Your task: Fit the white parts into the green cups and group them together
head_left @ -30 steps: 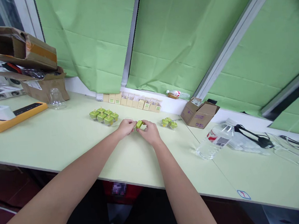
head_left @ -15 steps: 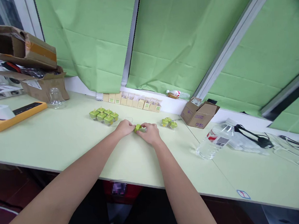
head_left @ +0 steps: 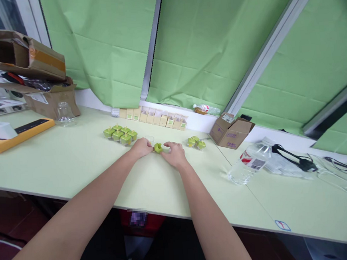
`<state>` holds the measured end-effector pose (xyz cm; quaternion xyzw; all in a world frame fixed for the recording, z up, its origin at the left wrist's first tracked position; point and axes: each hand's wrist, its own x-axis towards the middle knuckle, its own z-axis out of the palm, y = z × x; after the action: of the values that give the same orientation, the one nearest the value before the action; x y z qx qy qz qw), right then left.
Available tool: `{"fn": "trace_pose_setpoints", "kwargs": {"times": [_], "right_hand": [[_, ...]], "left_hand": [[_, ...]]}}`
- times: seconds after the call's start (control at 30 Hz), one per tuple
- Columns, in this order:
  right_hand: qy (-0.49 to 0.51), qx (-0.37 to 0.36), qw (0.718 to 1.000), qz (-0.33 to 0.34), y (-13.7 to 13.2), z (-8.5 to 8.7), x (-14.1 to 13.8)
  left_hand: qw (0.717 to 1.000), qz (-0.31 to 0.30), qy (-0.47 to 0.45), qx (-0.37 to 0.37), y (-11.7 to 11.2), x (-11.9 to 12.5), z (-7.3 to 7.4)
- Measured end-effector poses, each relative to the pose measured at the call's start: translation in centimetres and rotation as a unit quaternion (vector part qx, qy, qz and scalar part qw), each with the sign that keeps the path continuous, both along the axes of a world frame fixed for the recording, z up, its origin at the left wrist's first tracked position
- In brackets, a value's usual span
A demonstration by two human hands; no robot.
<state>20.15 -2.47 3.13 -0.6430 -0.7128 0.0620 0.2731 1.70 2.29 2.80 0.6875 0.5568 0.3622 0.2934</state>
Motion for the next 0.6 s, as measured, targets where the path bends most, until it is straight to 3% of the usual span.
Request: {"fn": "trace_pose_setpoints", "kwargs": {"times": [0.2,0.6], "right_hand": [[-0.014,0.001,1.0,-0.001,0.2,-0.2,0.7],[-0.034,0.006,0.999,-0.023,1.2,-1.0,1.9]], "left_hand": [[0.998,0.007,0.03,-0.061,-0.4,-0.3,0.3],[0.997,0.005,0.073,-0.022,-0.1,0.1,0.1]]}}
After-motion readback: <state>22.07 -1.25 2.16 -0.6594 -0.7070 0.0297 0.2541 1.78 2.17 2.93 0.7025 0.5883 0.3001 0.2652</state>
